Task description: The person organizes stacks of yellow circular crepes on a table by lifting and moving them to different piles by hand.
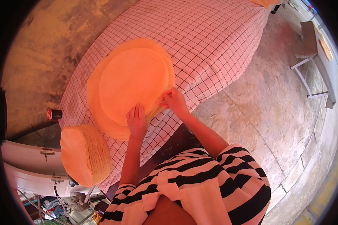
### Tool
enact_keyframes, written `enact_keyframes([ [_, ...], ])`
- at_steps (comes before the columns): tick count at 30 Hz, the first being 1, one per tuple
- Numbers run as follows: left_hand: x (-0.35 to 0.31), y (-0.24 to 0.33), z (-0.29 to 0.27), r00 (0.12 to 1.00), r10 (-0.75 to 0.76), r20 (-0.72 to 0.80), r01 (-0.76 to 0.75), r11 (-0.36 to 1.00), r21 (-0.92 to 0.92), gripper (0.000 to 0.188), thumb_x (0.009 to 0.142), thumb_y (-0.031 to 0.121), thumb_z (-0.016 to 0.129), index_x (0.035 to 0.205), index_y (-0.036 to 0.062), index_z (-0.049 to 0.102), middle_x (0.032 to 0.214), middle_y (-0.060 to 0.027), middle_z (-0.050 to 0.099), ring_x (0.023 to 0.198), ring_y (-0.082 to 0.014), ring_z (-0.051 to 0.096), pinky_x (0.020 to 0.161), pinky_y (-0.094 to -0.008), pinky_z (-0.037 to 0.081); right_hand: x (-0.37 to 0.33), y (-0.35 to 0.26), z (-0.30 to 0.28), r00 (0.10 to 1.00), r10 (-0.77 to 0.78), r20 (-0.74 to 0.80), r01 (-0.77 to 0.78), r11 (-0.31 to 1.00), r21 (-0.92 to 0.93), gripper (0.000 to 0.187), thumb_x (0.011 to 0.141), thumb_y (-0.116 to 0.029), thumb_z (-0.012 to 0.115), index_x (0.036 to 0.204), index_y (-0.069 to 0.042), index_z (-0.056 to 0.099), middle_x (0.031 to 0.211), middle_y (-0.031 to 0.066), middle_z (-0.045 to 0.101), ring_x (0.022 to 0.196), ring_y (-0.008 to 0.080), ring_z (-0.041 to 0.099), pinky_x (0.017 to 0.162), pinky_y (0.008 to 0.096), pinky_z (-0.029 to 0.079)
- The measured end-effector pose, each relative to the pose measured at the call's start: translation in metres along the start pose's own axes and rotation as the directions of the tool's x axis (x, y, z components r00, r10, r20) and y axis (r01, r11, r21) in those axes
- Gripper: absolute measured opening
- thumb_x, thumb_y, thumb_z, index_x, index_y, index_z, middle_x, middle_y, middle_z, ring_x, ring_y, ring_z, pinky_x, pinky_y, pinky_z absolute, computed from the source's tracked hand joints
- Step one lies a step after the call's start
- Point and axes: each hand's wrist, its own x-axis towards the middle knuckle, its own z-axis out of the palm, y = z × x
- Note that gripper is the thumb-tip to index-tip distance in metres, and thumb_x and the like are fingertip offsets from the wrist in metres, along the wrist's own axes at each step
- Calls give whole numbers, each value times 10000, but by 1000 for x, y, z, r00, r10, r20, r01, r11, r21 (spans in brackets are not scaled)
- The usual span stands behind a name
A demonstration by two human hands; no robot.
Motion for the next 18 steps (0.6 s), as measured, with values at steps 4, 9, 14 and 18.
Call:
enact_keyframes([
  [4,-4,1,4,1000,-6,-9,6,1000,13,301,748,1,533,1039,-73,510,1091,-217,556,938,-326,531,734,-421,424,-1,3,-4,945,-326,-31,280,853,-442,175,842,-167,553,889,1,544,808,118,601,670,214,616,565,307,480],
  [9,-5,3,4,1000,-20,-15,21,1000,16,291,761,5,534,1039,-75,509,1090,-219,558,936,-327,533,737,-423,424,-9,6,-1,890,-453,-49,343,736,-584,187,795,-170,583,904,-19,578,828,120,581,717,260,582,630,359,459],
  [14,-6,5,4,999,-41,-36,42,999,9,295,760,1,538,1043,-75,508,1089,-215,560,937,-322,535,738,-420,424,-15,8,6,876,-477,-76,356,744,-566,196,803,-165,574,934,-21,582,838,125,583,715,262,586,627,353,464],
  [18,-3,4,1,999,-46,-27,46,999,-7,298,754,-1,539,1042,-73,508,1084,-213,563,929,-319,539,737,-418,424,-15,8,8,902,-424,-74,339,806,-486,246,805,-157,568,989,6,577,877,137,597,743,257,597,650,344,471],
])
